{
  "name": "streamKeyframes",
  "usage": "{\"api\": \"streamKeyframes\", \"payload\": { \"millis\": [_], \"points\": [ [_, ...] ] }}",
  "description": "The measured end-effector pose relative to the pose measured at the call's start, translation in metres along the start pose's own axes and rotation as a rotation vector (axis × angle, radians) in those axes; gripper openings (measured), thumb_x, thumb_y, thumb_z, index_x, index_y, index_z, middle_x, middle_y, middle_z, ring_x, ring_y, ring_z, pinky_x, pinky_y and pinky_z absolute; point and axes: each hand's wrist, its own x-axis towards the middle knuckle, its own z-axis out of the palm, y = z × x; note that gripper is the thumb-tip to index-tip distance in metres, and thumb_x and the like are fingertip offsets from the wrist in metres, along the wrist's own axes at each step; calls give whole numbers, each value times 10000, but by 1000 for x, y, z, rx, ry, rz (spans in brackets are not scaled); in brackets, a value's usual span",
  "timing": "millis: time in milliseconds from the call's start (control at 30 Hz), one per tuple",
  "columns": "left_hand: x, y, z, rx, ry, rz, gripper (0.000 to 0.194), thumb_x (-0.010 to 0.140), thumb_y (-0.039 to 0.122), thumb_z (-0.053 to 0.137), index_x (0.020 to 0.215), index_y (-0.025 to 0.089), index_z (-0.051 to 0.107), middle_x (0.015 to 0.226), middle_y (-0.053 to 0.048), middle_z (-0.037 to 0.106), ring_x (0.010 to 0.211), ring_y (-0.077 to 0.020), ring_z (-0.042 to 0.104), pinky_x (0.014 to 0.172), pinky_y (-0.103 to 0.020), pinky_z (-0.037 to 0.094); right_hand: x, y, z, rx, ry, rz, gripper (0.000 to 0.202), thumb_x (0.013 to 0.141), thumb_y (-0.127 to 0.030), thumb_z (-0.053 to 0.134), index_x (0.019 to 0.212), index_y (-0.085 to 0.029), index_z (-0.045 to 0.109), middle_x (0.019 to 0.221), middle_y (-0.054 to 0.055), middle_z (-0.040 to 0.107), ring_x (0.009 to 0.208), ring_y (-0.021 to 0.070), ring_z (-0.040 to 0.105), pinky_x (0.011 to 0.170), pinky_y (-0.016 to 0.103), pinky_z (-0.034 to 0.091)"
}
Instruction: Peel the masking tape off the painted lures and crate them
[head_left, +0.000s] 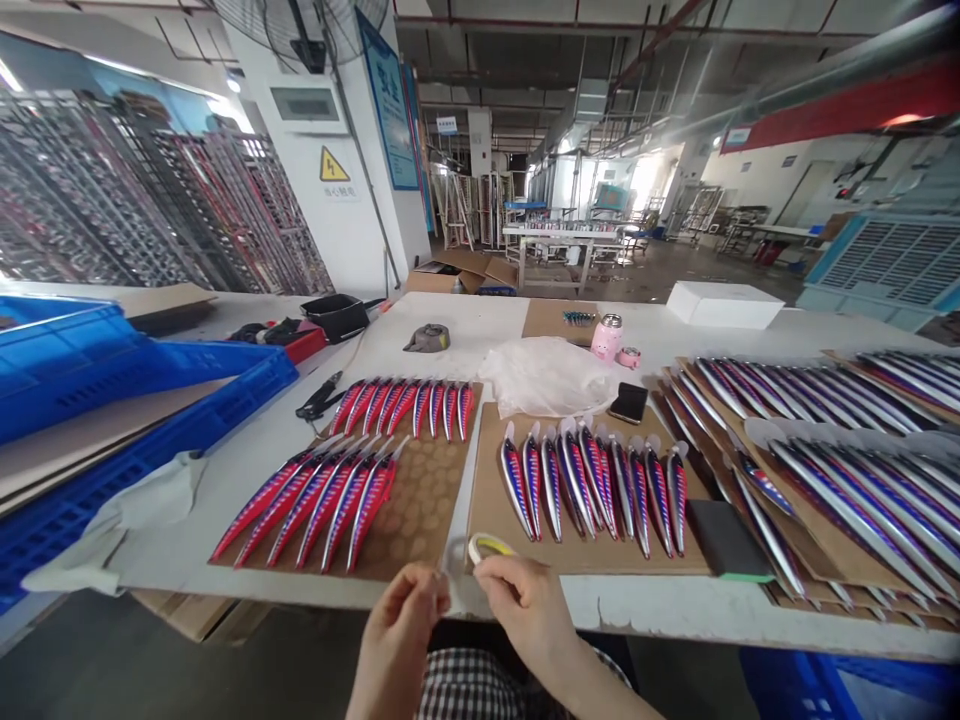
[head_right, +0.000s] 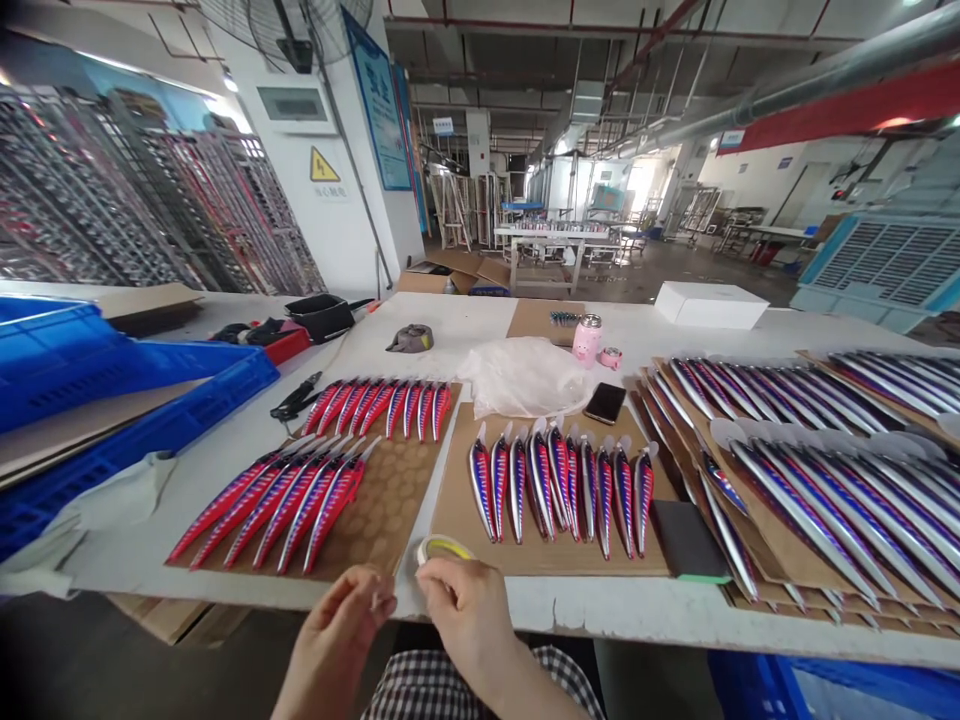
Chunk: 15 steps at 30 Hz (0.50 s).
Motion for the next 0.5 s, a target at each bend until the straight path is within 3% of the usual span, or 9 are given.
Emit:
{"api": "streamKeyframes", "payload": {
  "millis": [67,133,233,300,400,500],
  "points": [
    [12,4,-23,-39,159,-43,380,625,517,731,720,180,583,681,27,559,658,-131,521,634,-231,487,11,2,8,-72,-22,-57,188,837,-111,538,873,-237,673,771,-25,689,715,134,636,662,201,433],
    [25,7,-49,65,236,-17,472,586,568,736,839,186,623,802,13,617,750,-160,574,706,-254,500,26,7,21,-207,-87,-111,239,855,-152,545,1051,-249,641,807,-1,692,761,171,640,722,246,458],
    [48,11,-83,392,283,98,498,600,579,706,911,201,614,832,5,639,784,-184,598,734,-269,486,50,14,45,-336,-208,-199,411,856,-160,538,1263,-216,514,850,35,683,839,199,626,882,332,452],
    [63,11,-99,639,277,216,447,659,578,634,894,199,603,797,-9,628,745,-191,597,706,-283,489,59,17,56,-324,-248,-242,501,832,-163,567,1318,-195,448,1019,73,668,1051,226,569,1041,429,342],
    [81,11,-106,909,236,345,416,747,523,516,962,179,610,898,-66,609,792,-225,608,742,-334,504,54,19,61,-235,-234,-254,569,801,-176,598,1339,-195,413,1257,91,570,1292,252,376,1123,497,202],
    [91,12,-98,1222,214,378,498,822,423,432,1216,135,528,1040,-140,581,950,-285,598,862,-404,472,30,29,51,-119,-159,-208,540,786,-81,530,1305,-217,467,1290,52,556,1277,205,398,1115,394,286]
  ]
}}
